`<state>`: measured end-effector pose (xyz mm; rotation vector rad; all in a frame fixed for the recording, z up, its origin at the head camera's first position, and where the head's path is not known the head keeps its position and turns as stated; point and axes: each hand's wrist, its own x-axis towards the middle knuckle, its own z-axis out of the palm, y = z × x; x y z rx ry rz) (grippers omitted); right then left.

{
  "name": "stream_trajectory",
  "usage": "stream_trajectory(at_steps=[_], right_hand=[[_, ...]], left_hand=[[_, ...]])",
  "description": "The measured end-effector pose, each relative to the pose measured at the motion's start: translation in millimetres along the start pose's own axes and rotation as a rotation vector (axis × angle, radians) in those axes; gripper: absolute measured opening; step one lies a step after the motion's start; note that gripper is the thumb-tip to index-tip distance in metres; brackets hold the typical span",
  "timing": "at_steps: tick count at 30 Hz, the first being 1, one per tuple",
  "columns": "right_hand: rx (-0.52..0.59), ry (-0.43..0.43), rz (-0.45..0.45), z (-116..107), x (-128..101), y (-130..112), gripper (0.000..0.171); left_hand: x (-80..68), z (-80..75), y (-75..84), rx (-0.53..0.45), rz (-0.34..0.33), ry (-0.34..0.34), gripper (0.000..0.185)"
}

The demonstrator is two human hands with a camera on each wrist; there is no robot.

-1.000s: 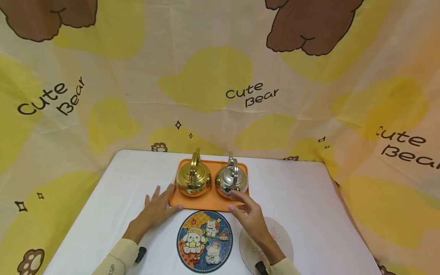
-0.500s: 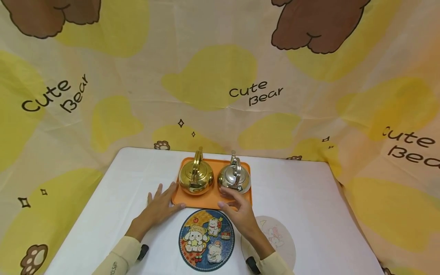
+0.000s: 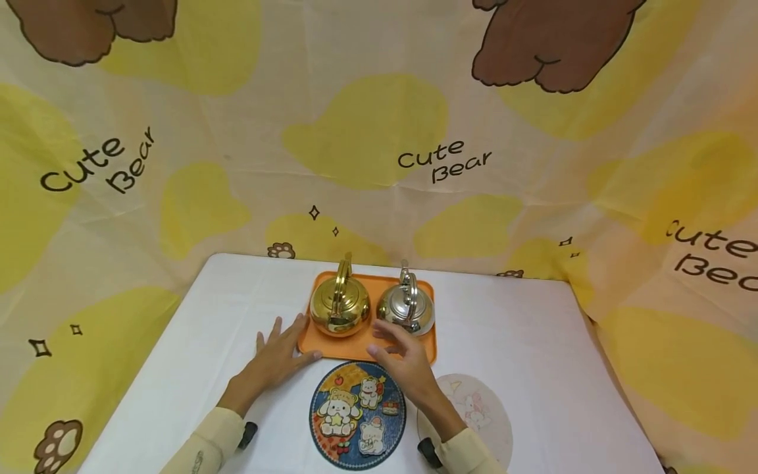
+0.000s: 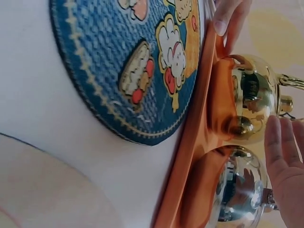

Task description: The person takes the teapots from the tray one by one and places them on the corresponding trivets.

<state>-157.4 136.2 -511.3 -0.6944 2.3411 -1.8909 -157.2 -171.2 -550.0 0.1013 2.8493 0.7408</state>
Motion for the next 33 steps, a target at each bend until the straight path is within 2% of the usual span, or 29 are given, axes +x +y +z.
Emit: stream_trajectory(at_steps=[6, 10, 15, 33], right_hand=[[-0.042, -0.016, 0.05, 4.6, 12.1, -6.8, 0.05], [0.0, -0.031, 0.066, 6.7, 18.6, -9.4, 0.054], [0.032, -0.045, 0.053, 8.8, 25.3, -10.7, 0.057], [-0.02, -0.044, 0.058, 17.9, 38.5, -9.6, 0.054]], left_hand=[[-1.1, 0.1, -2.2, 0.003, 0.007, 0.011, 0.096], [-0.2, -0.1, -2.7, 0.005, 0.01, 0.011, 0.096], [1.2, -1.2, -1.8, 0.002, 0.008, 0.012, 0.095], [0.4, 1.8, -2.4, -0.008, -0.001, -0.001, 0.095]])
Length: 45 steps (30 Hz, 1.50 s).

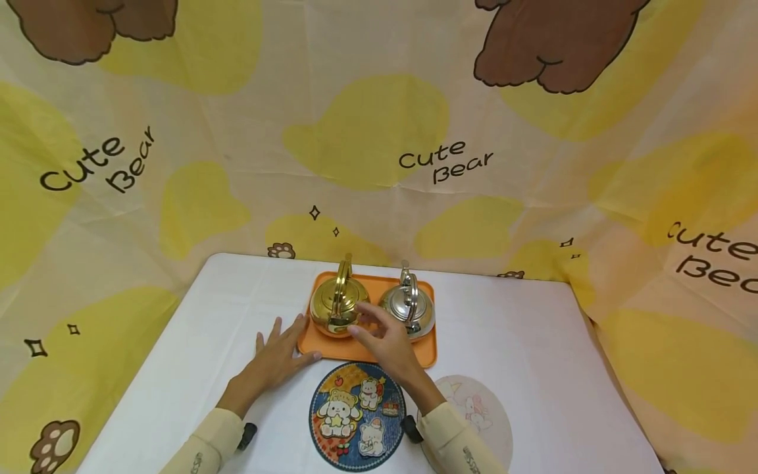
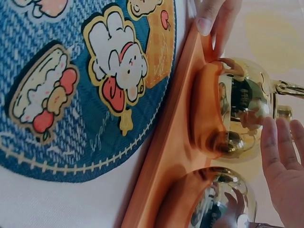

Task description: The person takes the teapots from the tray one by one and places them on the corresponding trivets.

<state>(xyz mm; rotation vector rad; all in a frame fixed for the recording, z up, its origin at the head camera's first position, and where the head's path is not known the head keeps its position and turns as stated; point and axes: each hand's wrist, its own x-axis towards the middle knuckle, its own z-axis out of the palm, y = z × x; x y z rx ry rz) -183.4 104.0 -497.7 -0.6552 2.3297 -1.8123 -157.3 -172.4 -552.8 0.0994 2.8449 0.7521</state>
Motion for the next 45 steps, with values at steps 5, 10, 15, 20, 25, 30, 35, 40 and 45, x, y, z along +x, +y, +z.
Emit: stream_trajectory(at_steps=[5, 10, 15, 20, 25, 30, 35, 40, 45], right_hand=[[0.018, -0.005, -0.005, 3.3, 3.7, 0.9, 0.054], [0.026, -0.002, -0.017, 5.6, 7.6, 4.2, 0.054], [0.05, -0.002, -0.002, 7.8, 9.7, 6.1, 0.053], [0.065, -0.004, 0.017, 11.1, 13.1, 4.3, 0.051], [0.05, 0.007, -0.002, 14.9, 18.6, 2.9, 0.047], [0.041, 0.024, -0.008, 19.7, 23.6, 3.0, 0.046], [0.044, 0.048, 0.015, 23.5, 27.6, 2.1, 0.047], [0.087, 0.049, 0.011, 26.7, 33.2, -1.4, 0.047], [0.086, 0.042, -0.009, 27.9, 38.1, -3.3, 0.047]], left_hand=[[-0.2, 0.7, -1.0, 0.001, -0.002, 0.003, 0.095], [0.5, 1.5, -1.1, -0.003, 0.001, 0.0, 0.096], [-0.7, 2.3, -0.9, -0.01, 0.0, -0.002, 0.095], [-1.9, 0.8, -0.9, -0.021, -0.006, -0.005, 0.095], [-0.4, 1.2, -1.6, -0.025, -0.009, -0.002, 0.096], [-0.8, 1.7, -1.4, -0.035, -0.011, -0.003, 0.096], [-1.6, 2.0, -0.4, -0.031, -0.011, 0.002, 0.095], [-1.6, 1.5, 0.0, -0.026, -0.015, 0.0, 0.094], [-1.5, 1.0, 0.6, -0.027, -0.013, 0.001, 0.094]])
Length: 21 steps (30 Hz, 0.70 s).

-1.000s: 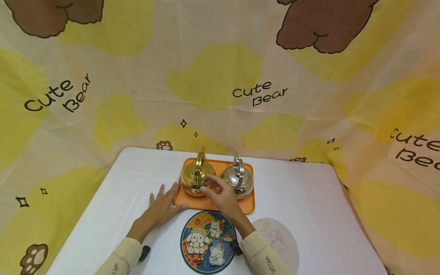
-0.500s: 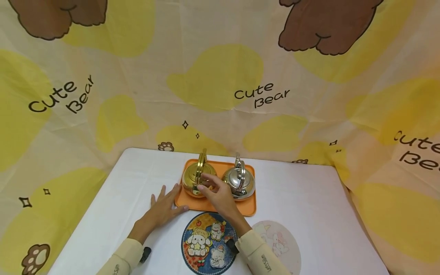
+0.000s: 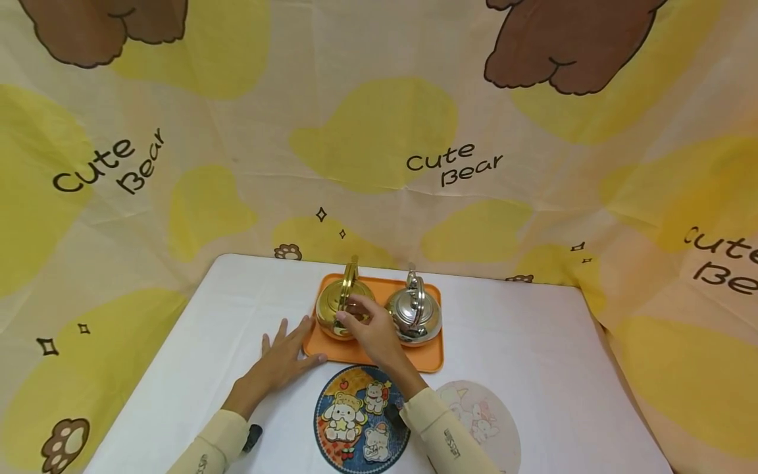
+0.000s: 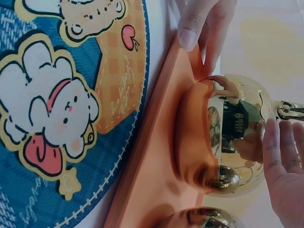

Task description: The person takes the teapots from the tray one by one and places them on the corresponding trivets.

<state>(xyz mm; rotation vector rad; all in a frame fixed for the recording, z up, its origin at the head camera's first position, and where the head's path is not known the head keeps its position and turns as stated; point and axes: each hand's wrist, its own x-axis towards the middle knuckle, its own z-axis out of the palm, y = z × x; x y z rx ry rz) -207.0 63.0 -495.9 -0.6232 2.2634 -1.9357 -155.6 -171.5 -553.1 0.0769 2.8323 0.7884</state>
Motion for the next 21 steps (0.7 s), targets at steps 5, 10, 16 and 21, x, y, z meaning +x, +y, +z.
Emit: stream_trajectory(at_steps=[5, 10, 16, 21], right_hand=[[0.003, -0.009, 0.006, 0.5, 2.8, -0.9, 0.049], [0.018, -0.017, -0.001, 1.5, 5.1, -0.1, 0.051], [0.021, -0.021, -0.011, 2.4, 7.9, 2.5, 0.049], [0.008, -0.018, -0.016, 3.2, 9.2, 3.6, 0.047]], left_hand=[[0.5, 0.4, -0.7, -0.003, 0.004, 0.002, 0.094], [1.0, 1.1, -1.2, 0.005, 0.005, 0.005, 0.094], [1.4, 0.6, -0.7, 0.007, 0.005, 0.005, 0.094], [0.5, -0.2, -0.4, 0.011, 0.007, 0.005, 0.094]])
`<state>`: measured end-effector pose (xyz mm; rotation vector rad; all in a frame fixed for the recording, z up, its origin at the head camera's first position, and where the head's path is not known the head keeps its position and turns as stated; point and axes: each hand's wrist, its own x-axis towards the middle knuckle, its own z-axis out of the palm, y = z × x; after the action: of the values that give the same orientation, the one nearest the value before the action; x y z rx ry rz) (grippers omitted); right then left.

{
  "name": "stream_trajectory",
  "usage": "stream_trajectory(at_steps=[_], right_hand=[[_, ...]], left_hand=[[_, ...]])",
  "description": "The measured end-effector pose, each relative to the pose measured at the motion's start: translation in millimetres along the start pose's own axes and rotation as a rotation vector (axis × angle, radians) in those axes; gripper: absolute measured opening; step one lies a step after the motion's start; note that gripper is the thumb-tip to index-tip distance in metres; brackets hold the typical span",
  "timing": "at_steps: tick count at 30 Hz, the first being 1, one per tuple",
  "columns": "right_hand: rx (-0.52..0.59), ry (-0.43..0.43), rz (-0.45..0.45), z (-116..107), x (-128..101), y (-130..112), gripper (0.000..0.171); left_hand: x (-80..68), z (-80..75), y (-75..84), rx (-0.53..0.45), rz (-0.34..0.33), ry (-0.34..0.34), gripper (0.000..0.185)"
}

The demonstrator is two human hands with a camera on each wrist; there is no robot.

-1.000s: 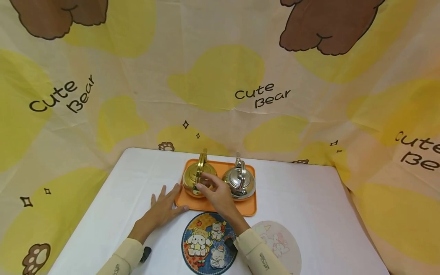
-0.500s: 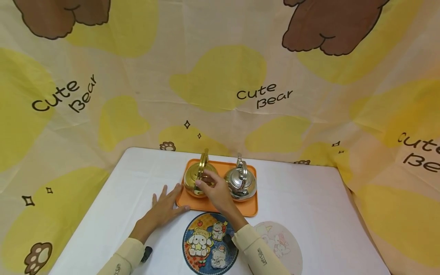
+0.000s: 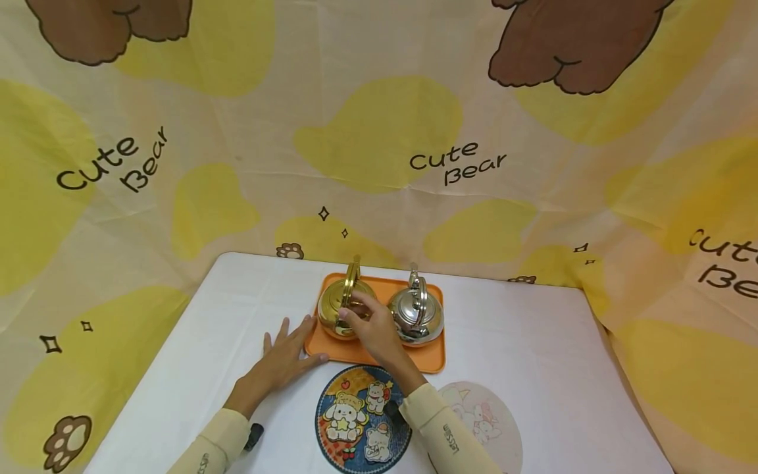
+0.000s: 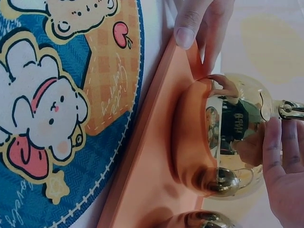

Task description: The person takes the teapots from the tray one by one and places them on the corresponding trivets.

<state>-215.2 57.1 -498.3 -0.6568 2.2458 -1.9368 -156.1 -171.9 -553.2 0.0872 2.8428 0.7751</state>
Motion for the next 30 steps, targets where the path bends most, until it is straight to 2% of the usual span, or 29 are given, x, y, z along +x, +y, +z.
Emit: stream_trajectory(at_steps=[9, 30], right_hand=[[-0.021, 0.02, 0.028, 0.3, -0.7, -0.4, 0.043], [0.009, 0.046, 0.049, 0.8, -4.7, -3.9, 0.046]], left_hand=[[-1.2, 0.6, -0.1, 0.003, 0.001, -0.001, 0.094], [0.9, 1.1, -1.0, 0.0, 0.003, 0.005, 0.094]])
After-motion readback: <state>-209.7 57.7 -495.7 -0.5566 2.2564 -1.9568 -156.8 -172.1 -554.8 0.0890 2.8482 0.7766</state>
